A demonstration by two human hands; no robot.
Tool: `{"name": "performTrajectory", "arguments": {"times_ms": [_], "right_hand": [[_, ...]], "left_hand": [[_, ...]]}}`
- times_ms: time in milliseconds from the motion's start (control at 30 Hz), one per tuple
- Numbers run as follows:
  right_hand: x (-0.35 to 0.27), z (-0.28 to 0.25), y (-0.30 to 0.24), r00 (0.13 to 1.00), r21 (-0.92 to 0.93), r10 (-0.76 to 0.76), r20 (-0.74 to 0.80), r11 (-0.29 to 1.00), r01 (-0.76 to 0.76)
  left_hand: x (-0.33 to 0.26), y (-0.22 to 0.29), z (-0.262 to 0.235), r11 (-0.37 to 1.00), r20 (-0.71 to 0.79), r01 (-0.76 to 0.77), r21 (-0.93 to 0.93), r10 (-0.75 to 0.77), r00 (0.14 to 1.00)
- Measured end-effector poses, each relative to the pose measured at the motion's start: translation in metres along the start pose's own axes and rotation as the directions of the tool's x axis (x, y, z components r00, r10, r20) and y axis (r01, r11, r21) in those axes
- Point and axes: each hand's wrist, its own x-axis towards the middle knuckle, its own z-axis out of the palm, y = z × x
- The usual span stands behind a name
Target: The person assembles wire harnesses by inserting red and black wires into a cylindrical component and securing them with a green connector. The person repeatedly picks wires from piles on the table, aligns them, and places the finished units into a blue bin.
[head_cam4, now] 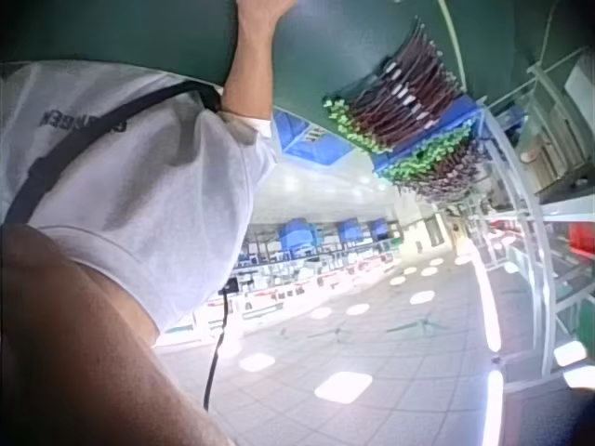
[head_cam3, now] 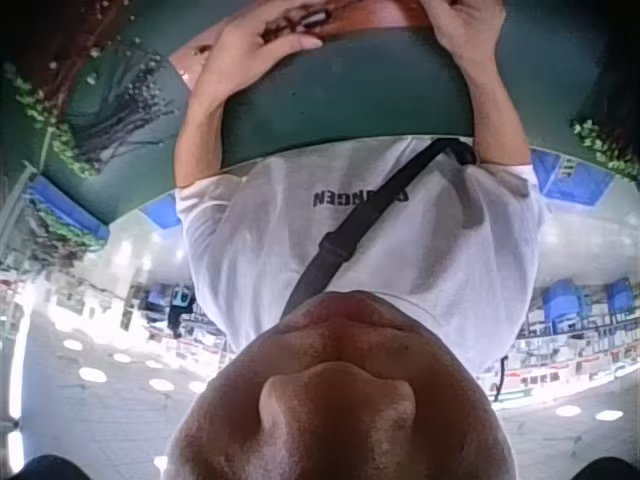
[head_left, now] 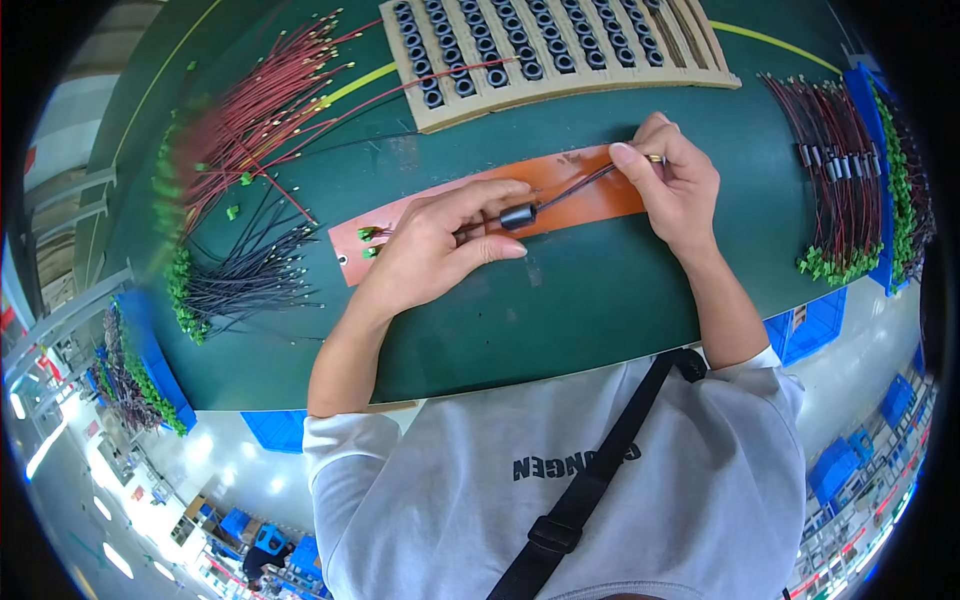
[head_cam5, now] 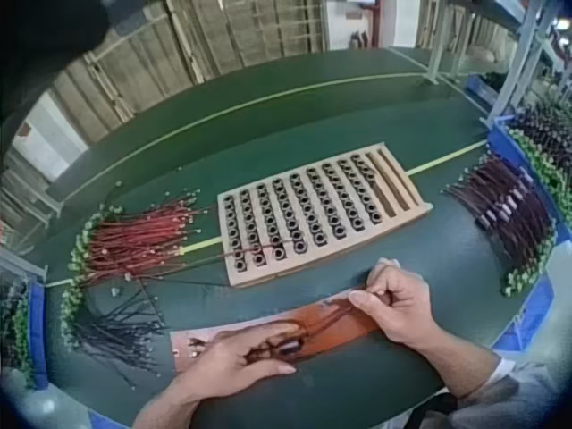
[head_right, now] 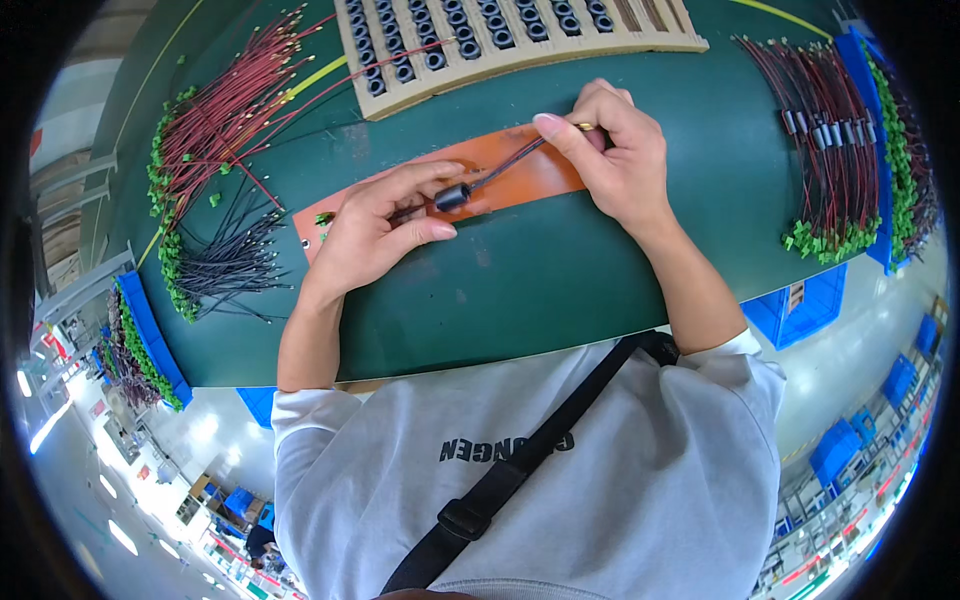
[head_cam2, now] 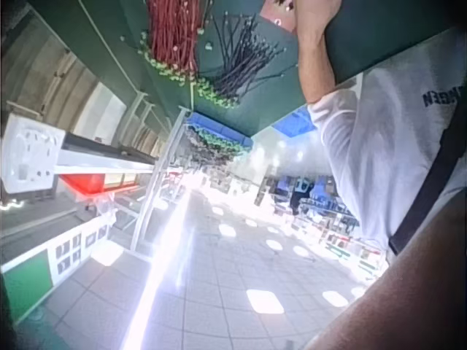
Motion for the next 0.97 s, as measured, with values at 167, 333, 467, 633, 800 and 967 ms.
{"name": "performTrajectory", "arguments": {"times_ms": [167,333,467,633,800,967], "right_hand": [[0.001,0.010,-0.038,0.998,0.253,0.064,-0.021,0.966,-0.057],[0.003,0.032,-0.051,0.985,0.503,0.167,0.041,0.849,-0.165],[0.001,0.053,-0.067,0.899,0.400,0.258,0.353,0.827,-0.395],[0.004,0.068,-0.073,0.899,0.446,0.182,0.397,0.818,-0.362],[0.010,0.057,-0.068,0.912,0.564,0.296,0.282,0.718,-0.408],[0.012,0.042,-0.057,0.913,0.590,0.319,0.254,0.697,-0.408]], "left_hand": [[-0.015,0.000,-0.025,0.963,-0.143,-0.112,0.245,0.150,0.978],[-0.023,0.007,-0.028,0.986,-0.146,-0.089,0.139,0.109,0.983],[-0.025,0.021,-0.029,0.988,-0.249,-0.130,0.083,0.147,0.957],[-0.029,0.051,-0.026,0.964,-0.093,0.144,-0.224,-0.169,0.981],[-0.029,0.029,-0.018,0.918,0.027,0.091,-0.386,-0.088,0.996],[-0.032,0.010,-0.006,0.963,0.106,0.070,-0.261,-0.043,0.993]]}}
